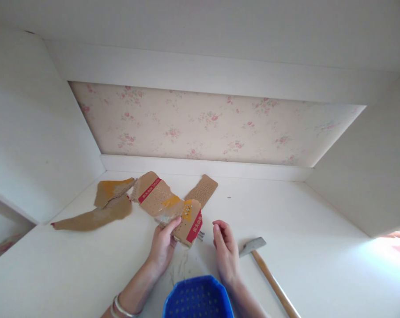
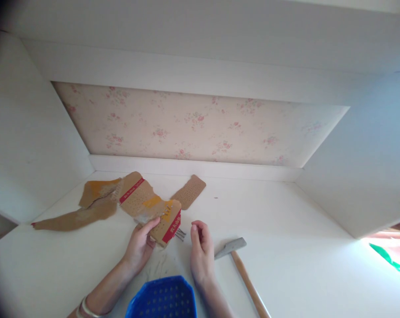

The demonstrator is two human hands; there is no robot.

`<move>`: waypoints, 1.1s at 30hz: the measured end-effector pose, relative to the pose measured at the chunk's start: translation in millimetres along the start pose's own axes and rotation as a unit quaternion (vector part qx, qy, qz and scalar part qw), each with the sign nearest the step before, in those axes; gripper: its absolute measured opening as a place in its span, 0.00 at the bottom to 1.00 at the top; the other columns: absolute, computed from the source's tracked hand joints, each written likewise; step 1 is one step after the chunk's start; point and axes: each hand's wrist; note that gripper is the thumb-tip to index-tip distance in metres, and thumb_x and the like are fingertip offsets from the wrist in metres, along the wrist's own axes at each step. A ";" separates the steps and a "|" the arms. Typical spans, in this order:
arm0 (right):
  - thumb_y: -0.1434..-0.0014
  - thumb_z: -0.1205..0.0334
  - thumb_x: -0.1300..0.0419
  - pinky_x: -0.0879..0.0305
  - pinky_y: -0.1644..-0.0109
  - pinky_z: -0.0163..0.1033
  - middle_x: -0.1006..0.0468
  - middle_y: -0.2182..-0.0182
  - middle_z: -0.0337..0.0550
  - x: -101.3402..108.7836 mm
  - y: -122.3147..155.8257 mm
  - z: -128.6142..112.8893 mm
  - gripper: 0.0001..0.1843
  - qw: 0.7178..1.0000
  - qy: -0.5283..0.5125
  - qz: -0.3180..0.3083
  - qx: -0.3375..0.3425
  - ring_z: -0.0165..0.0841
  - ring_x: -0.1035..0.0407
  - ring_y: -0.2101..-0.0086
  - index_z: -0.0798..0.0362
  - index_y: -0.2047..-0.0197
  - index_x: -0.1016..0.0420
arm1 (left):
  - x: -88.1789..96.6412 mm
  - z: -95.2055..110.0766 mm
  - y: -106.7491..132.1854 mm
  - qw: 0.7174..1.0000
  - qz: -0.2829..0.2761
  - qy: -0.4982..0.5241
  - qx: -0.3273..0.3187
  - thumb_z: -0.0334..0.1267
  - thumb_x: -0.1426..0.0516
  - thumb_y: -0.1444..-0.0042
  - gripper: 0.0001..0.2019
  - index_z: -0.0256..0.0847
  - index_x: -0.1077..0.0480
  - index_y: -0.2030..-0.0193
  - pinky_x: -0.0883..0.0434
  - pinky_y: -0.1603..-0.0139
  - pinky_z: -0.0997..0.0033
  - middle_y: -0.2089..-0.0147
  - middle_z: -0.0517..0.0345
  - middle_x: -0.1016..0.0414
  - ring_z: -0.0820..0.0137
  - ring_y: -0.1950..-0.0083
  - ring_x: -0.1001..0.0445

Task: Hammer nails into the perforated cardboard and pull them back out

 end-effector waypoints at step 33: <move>0.31 0.59 0.47 0.26 0.59 0.38 0.16 0.62 0.45 -1.1 13.5 -4.9 0.10 0.977 0.159 -0.035 0.140 0.38 0.20 0.64 0.48 0.52 0.26 | 18.7 -19.7 19.3 0.971 -0.051 -0.233 0.004 0.28 0.29 0.58 0.12 0.47 0.19 0.66 0.43 0.28 0.58 0.52 0.52 0.17 0.52 0.27 0.45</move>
Point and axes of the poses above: each hand's wrist, its own y-axis away from the middle knuckle, its own x-axis out of the back of the hand, z = x × y
